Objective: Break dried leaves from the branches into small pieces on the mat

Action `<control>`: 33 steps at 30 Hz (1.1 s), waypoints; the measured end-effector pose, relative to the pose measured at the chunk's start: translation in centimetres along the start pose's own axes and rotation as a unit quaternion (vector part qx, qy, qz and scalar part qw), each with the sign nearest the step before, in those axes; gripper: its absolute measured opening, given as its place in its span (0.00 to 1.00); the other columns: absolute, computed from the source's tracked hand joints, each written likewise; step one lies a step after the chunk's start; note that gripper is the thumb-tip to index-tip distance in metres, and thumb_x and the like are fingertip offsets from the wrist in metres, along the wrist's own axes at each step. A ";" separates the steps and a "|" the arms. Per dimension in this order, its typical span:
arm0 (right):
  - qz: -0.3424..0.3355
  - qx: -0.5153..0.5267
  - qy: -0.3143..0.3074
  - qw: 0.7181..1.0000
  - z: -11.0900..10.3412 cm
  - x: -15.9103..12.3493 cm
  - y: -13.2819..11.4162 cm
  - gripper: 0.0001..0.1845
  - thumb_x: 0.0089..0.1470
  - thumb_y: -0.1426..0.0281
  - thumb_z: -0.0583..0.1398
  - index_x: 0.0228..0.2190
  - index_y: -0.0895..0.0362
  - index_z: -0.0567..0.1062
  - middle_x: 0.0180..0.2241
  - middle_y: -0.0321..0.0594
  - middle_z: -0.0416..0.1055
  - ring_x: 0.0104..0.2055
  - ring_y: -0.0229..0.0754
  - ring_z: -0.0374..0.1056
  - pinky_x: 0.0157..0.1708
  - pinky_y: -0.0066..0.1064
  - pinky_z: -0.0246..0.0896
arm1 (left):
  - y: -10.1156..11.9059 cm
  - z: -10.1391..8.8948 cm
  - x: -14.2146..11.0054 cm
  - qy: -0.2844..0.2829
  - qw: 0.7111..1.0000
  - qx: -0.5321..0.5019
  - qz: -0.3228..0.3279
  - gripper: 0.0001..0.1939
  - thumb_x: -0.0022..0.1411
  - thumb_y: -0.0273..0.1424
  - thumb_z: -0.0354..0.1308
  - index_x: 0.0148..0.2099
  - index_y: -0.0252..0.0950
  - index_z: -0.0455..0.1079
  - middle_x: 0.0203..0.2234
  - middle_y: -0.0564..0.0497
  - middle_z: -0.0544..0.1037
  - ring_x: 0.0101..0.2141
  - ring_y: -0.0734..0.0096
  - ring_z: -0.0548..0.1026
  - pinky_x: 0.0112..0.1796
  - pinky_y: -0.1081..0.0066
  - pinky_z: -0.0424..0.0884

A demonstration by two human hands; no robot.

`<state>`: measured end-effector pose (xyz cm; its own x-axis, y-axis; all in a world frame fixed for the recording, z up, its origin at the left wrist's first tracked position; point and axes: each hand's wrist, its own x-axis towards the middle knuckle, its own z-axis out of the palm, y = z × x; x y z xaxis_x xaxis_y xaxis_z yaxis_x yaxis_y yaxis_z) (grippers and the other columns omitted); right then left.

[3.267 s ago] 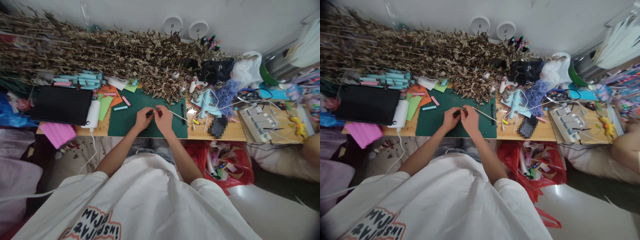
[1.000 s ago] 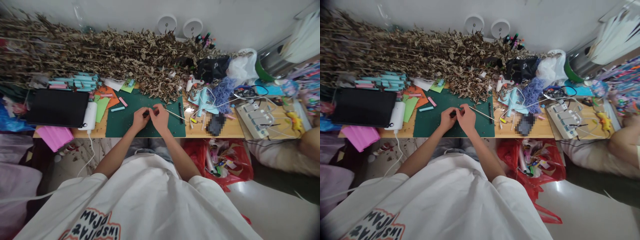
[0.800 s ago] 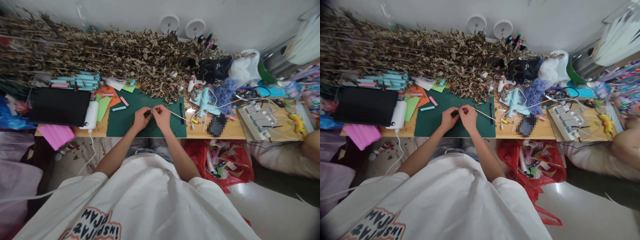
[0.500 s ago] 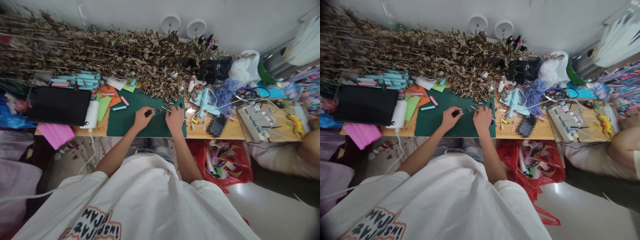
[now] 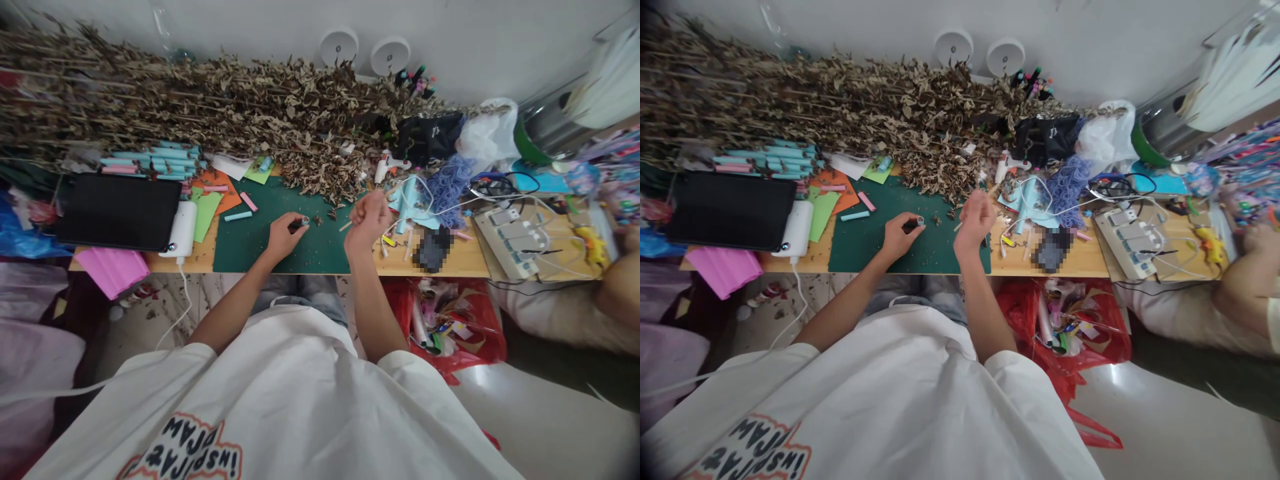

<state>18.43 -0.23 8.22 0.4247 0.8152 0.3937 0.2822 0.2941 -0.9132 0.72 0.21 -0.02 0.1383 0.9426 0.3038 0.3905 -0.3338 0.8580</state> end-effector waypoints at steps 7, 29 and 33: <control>0.040 0.199 -0.082 0.976 3.5 1.6 -2.3 0.35 0.62 0.42 0.35 0.19 0.52 0.59 0.17 0.27 0.37 0.14 0.33 0.41 0.14 0.28 0.44 | 0.0 0.0 0.0 0.003 1.000 -0.005 0.019 0.05 0.58 0.28 0.63 0.39 0.37 0.74 0.34 0.50 0.79 0.34 0.71 0.77 0.35 0.73 0.74; 0.073 0.305 -0.131 0.940 7.4 -0.3 -1.8 0.39 0.52 0.38 0.55 0.13 0.53 0.46 0.13 0.24 0.38 0.14 0.28 0.35 0.14 0.26 0.34 | -0.1 0.0 -0.1 0.002 0.999 -0.048 0.012 0.05 0.58 0.28 0.63 0.39 0.35 0.75 0.33 0.49 0.78 0.32 0.73 0.75 0.30 0.77 0.71; 0.074 0.290 -0.156 0.941 7.4 -0.5 -1.2 0.39 0.52 0.37 0.54 0.12 0.53 0.47 0.13 0.25 0.39 0.14 0.28 0.36 0.15 0.26 0.33 | -0.2 0.1 -0.2 0.005 0.998 -0.058 0.016 0.06 0.58 0.29 0.63 0.39 0.35 0.75 0.32 0.50 0.77 0.32 0.73 0.75 0.30 0.77 0.72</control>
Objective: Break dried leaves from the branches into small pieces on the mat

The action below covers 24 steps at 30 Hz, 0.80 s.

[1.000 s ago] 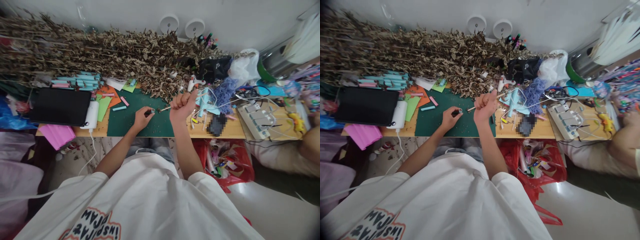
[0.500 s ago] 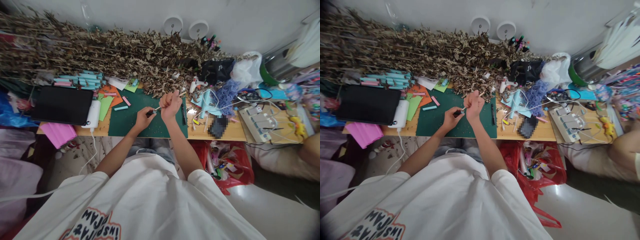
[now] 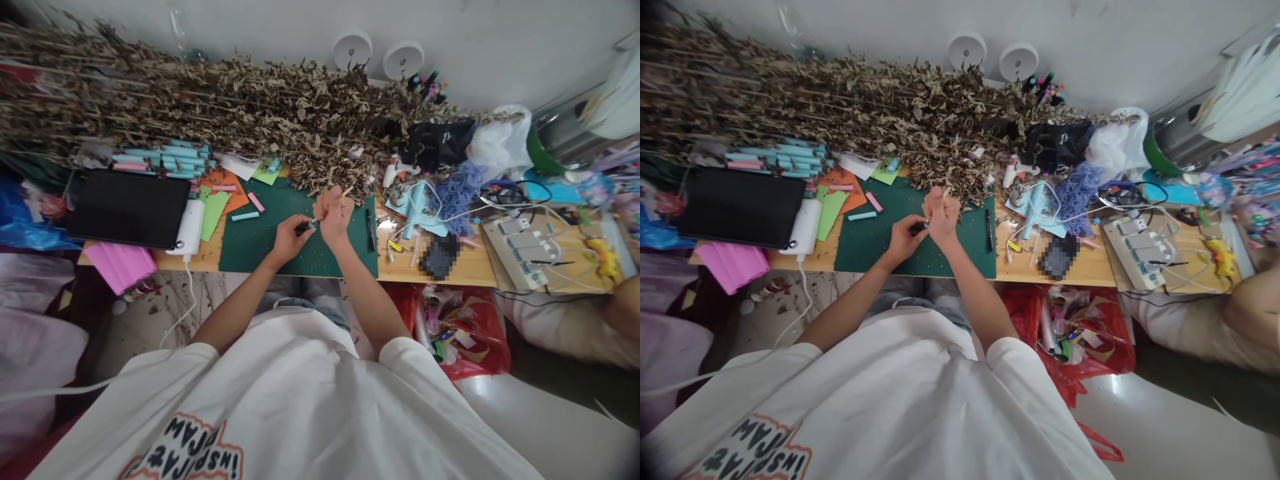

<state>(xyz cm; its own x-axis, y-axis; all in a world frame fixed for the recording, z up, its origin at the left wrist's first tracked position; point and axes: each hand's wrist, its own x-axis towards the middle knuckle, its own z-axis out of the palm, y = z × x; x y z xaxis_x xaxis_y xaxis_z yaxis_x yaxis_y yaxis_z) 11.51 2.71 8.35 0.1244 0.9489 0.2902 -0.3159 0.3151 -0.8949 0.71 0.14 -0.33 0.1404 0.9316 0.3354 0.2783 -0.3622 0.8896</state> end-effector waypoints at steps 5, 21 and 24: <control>0.002 -0.009 -0.031 0.999 -0.2 -0.3 0.8 0.38 0.53 0.39 0.55 0.12 0.54 0.48 0.13 0.25 0.41 0.14 0.28 0.38 0.16 0.26 0.33 | 0.0 0.0 0.1 0.000 1.000 -0.002 0.011 0.06 0.57 0.27 0.63 0.39 0.35 0.75 0.31 0.50 0.77 0.32 0.74 0.75 0.31 0.77 0.73; -0.003 -0.011 0.008 1.000 -0.4 -0.1 -1.9 0.40 0.50 0.35 0.53 0.13 0.53 0.46 0.13 0.24 0.37 0.14 0.29 0.36 0.15 0.25 0.36 | 0.0 0.1 0.0 0.006 1.000 0.018 0.018 0.05 0.58 0.29 0.64 0.39 0.36 0.75 0.31 0.51 0.77 0.32 0.73 0.75 0.32 0.76 0.72; -0.004 0.000 0.001 1.000 -0.5 -0.3 -1.3 0.39 0.51 0.37 0.54 0.13 0.54 0.46 0.13 0.24 0.38 0.14 0.28 0.36 0.15 0.25 0.36 | 0.4 0.0 0.1 0.004 1.000 0.015 0.008 0.05 0.58 0.30 0.64 0.39 0.36 0.75 0.31 0.50 0.78 0.32 0.73 0.75 0.31 0.76 0.72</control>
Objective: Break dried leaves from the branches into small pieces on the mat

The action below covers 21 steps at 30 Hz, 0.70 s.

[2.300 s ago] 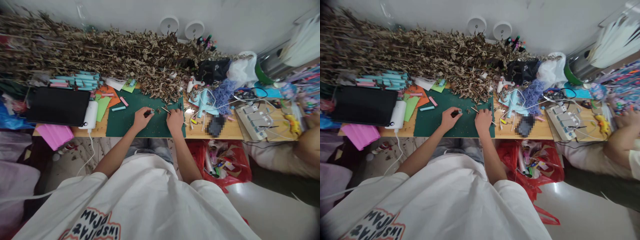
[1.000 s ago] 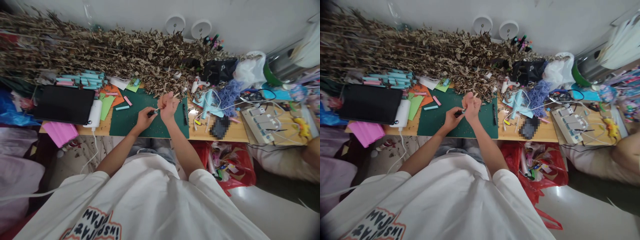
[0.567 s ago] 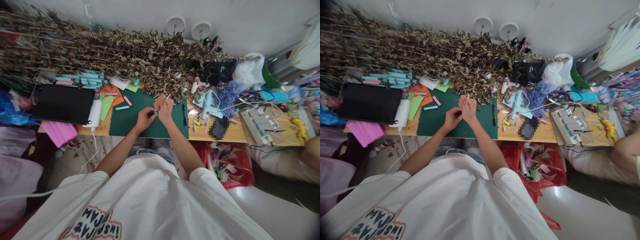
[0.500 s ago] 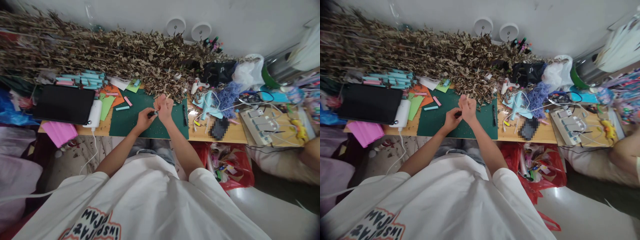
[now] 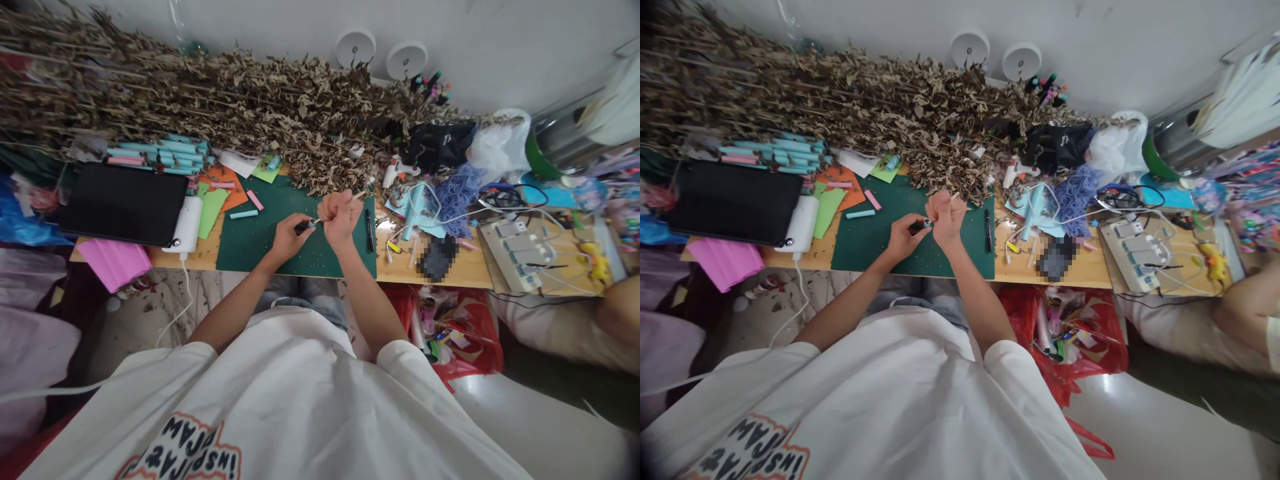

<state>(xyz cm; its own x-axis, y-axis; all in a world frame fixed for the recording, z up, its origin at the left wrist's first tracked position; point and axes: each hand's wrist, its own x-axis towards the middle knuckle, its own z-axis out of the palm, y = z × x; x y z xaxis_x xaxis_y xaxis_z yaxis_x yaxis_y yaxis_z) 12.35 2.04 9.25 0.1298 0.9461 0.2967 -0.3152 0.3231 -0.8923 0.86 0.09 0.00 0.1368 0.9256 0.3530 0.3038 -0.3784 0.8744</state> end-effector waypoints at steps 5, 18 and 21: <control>0.014 -0.006 -0.003 1.000 0.0 0.0 0.7 0.40 0.50 0.36 0.55 0.12 0.54 0.47 0.12 0.24 0.39 0.14 0.28 0.36 0.15 0.25 0.35 | 0.1 -0.1 0.0 -0.005 1.000 -0.007 -0.012 0.06 0.58 0.31 0.64 0.39 0.36 0.75 0.32 0.50 0.78 0.32 0.73 0.75 0.30 0.76 0.72; 0.004 -0.002 0.012 1.000 0.1 -0.4 0.4 0.40 0.50 0.36 0.54 0.13 0.54 0.46 0.13 0.24 0.38 0.14 0.28 0.36 0.15 0.26 0.35 | 0.0 0.0 0.0 -0.007 1.000 0.001 -0.013 0.05 0.59 0.30 0.63 0.39 0.36 0.74 0.31 0.50 0.77 0.32 0.73 0.75 0.30 0.76 0.72; -0.012 0.006 0.031 0.999 0.2 -0.1 -0.5 0.40 0.50 0.35 0.53 0.13 0.54 0.45 0.13 0.24 0.37 0.14 0.29 0.35 0.15 0.26 0.35 | -0.2 0.1 -0.1 -0.003 1.000 0.002 -0.011 0.06 0.59 0.30 0.63 0.39 0.36 0.74 0.32 0.50 0.77 0.32 0.73 0.75 0.31 0.76 0.73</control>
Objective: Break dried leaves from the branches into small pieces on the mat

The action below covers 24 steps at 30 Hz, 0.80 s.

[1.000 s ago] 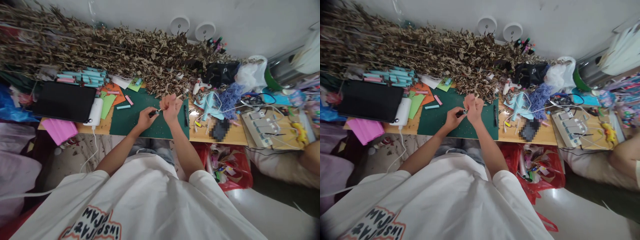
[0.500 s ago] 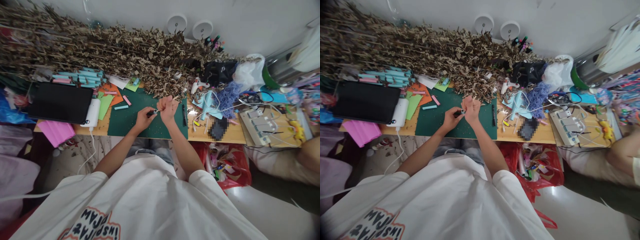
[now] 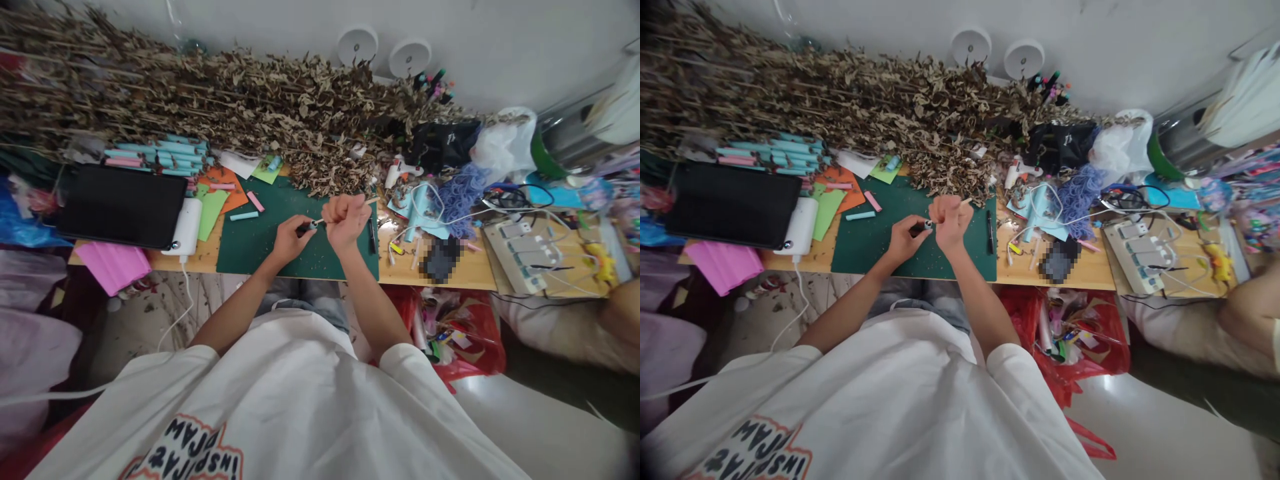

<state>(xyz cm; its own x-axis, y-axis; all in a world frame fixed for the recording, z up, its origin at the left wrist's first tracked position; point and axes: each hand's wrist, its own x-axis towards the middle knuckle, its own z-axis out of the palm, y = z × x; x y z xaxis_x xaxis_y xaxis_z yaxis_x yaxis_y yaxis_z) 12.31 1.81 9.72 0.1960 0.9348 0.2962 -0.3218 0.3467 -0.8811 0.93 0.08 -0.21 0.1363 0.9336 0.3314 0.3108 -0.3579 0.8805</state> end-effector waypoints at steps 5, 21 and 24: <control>0.004 -0.029 -0.003 1.000 0.0 0.2 0.1 0.40 0.51 0.35 0.51 0.13 0.54 0.44 0.13 0.25 0.37 0.14 0.30 0.36 0.15 0.27 0.35 | -0.1 0.1 0.0 0.008 1.000 0.000 -0.001 0.06 0.58 0.30 0.64 0.39 0.36 0.74 0.31 0.50 0.77 0.32 0.73 0.75 0.30 0.76 0.72; 0.018 -0.017 -0.003 1.000 -0.1 0.2 2.1 0.40 0.50 0.36 0.55 0.13 0.53 0.46 0.13 0.24 0.37 0.14 0.28 0.36 0.15 0.26 0.35 | 0.2 -0.3 0.2 -0.007 1.000 -0.006 -0.004 0.06 0.59 0.30 0.63 0.40 0.36 0.75 0.32 0.50 0.78 0.32 0.73 0.75 0.31 0.77 0.72; 0.024 -0.027 0.012 0.999 0.1 0.5 1.8 0.40 0.48 0.34 0.54 0.13 0.53 0.46 0.13 0.24 0.37 0.14 0.28 0.36 0.15 0.26 0.35 | -0.1 -0.2 0.1 -0.004 1.000 -0.006 -0.003 0.06 0.60 0.31 0.63 0.40 0.36 0.75 0.32 0.50 0.77 0.32 0.73 0.75 0.30 0.77 0.71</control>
<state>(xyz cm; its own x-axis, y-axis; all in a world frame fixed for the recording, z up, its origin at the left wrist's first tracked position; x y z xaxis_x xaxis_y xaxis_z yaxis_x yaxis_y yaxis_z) 11.71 2.88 8.36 0.2049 0.9477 0.2447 -0.2803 0.2963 -0.9130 0.73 0.21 -0.16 0.1426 0.9352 0.3241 0.2993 -0.3529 0.8865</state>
